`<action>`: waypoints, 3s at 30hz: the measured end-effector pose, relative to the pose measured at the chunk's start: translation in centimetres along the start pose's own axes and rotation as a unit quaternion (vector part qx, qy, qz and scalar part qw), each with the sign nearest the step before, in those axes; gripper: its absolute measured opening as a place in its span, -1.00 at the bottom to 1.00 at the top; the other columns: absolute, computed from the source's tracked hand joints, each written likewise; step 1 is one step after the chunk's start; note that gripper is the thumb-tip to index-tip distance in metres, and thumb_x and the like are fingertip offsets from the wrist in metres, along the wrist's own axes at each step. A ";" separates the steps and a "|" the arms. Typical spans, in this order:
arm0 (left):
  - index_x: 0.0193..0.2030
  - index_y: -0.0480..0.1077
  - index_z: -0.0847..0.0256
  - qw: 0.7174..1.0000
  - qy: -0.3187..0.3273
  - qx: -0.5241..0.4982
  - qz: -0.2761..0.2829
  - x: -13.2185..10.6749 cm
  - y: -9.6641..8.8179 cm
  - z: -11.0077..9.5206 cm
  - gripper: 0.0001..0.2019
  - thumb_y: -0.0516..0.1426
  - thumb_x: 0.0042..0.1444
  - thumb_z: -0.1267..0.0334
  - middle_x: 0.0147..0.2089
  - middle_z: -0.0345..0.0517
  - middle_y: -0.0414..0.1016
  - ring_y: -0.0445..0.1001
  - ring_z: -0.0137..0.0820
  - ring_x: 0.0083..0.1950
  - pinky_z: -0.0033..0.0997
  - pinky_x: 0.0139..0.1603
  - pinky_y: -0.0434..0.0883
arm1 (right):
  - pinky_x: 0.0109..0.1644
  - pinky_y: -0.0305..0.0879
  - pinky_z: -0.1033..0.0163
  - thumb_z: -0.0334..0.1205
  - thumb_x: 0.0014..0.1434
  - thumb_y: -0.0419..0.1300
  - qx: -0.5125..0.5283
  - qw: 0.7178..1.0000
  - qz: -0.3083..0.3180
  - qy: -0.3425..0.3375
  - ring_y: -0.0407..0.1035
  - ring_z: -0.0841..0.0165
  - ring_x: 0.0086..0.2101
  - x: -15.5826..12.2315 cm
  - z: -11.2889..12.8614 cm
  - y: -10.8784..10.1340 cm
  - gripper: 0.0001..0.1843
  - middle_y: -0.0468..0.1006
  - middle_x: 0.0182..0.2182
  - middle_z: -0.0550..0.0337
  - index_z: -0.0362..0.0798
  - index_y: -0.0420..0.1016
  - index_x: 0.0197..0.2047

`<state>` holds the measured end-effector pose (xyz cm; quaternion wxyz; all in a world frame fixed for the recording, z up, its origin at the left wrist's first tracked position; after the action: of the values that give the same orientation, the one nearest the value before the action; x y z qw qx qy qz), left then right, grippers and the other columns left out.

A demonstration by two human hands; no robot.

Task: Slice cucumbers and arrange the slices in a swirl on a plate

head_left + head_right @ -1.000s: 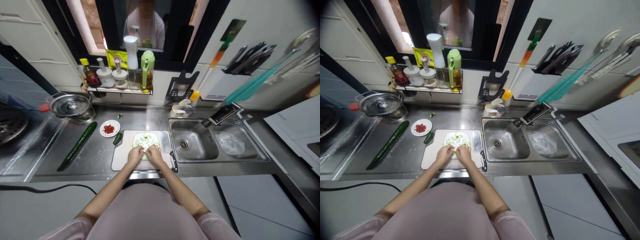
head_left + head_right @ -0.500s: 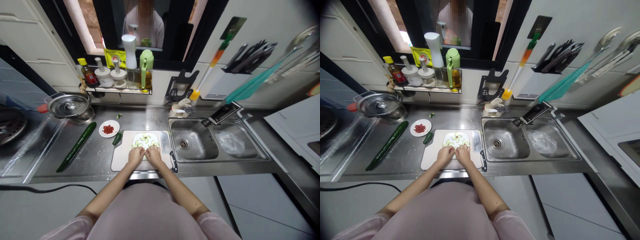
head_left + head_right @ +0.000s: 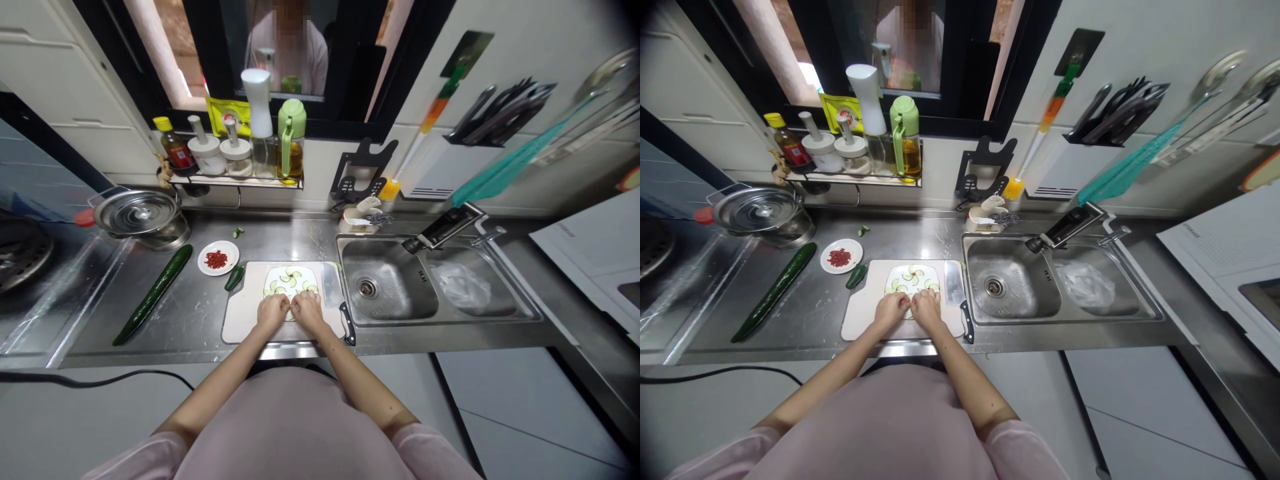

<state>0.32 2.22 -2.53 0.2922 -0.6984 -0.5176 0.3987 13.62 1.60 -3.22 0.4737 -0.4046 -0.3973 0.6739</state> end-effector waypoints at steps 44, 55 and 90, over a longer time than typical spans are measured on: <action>-0.13 0.44 0.20 0.803 -0.304 -0.255 -0.445 7.3 -9.3 14.2 -0.76 0.05 0.10 0.22 -0.24 -0.07 0.51 0.44 -0.33 -0.23 -0.33 -0.13 0.34 | -0.11 -0.01 0.23 -0.28 0.18 0.02 0.157 0.973 -0.159 0.061 0.25 0.27 -0.22 1.1 -1.5 -1.9 -0.79 0.53 -0.34 0.16 -0.02 0.49 -0.30; -0.17 0.53 0.10 0.871 -0.372 -0.050 -0.316 8.9 -12.6 20.0 -0.76 0.09 0.06 0.25 0.00 0.16 0.37 0.27 0.02 0.08 0.04 0.02 0.20 | -0.17 0.03 0.24 -0.22 0.17 0.01 0.168 0.970 -0.165 0.065 0.26 0.27 -0.26 0.5 -2.4 -2.7 -0.75 0.51 -0.40 0.15 -0.03 0.51 -0.32; -0.32 0.36 0.21 0.760 -0.099 -0.581 -0.274 5.5 -7.2 6.5 -0.72 0.24 -0.12 0.10 -0.30 -0.11 0.53 0.41 -0.51 -0.38 -0.58 -0.43 0.25 | -0.17 0.18 0.23 -0.24 0.12 0.01 0.256 0.948 -0.185 0.037 0.29 0.30 -0.32 1.6 -1.7 -4.6 -0.77 0.52 -0.43 0.15 -0.04 0.50 -0.35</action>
<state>-8.02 9.56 -1.34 -0.1260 -0.5191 -0.8453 -0.0086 16.32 4.45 0.11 0.6919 -0.2140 -0.2616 0.6380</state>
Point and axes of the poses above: each hand's wrist, its own x-axis towards the middle knuckle, its own y-axis out of the palm, z = x × y, the point moved 2 cm from there along x, towards the middle knuckle
